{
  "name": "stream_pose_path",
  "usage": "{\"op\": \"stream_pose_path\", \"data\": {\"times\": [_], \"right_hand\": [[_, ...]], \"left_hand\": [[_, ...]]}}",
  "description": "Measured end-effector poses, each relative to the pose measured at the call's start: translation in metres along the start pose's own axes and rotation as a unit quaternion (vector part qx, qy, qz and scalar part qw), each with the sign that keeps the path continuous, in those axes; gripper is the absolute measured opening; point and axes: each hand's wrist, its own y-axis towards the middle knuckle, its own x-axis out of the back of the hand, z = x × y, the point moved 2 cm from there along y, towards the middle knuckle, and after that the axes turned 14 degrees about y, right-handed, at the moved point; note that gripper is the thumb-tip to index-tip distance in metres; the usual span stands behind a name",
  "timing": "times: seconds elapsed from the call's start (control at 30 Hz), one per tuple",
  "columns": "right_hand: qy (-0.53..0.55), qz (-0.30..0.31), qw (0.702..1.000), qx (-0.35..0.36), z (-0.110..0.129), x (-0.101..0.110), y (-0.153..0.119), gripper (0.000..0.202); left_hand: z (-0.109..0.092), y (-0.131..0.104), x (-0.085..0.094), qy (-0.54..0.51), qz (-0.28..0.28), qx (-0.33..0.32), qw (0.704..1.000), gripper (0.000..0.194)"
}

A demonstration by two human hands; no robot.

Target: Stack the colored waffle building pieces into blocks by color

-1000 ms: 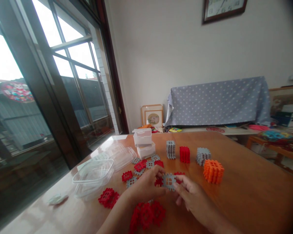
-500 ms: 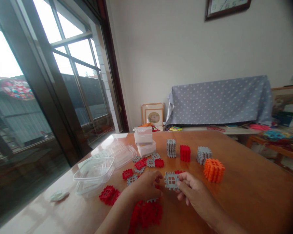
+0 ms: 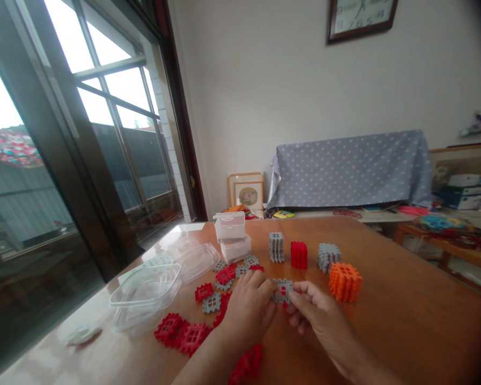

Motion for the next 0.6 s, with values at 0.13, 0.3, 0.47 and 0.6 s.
{"op": "stream_pose_path", "data": {"times": [0.13, 0.3, 0.47, 0.6], "right_hand": [[0.009, -0.028, 1.000, 0.010, 0.000, 0.003, 0.002, 0.042], [-0.012, -0.031, 0.999, -0.024, -0.004, 0.009, 0.005, 0.041], [-0.014, -0.003, 1.000, -0.017, -0.001, 0.008, 0.005, 0.042], [-0.011, -0.028, 0.999, -0.029, 0.002, 0.010, 0.006, 0.039]], "left_hand": [[0.008, 0.001, -0.014, -0.220, -0.005, 0.131, 0.967, 0.015], [0.001, 0.003, -0.026, -0.560, 0.056, 0.159, 0.811, 0.024], [-0.005, 0.004, -0.031, -0.617, 0.072, 0.141, 0.771, 0.036], [0.004, 0.001, -0.032, -0.457, 0.027, 0.131, 0.879, 0.068]]}}
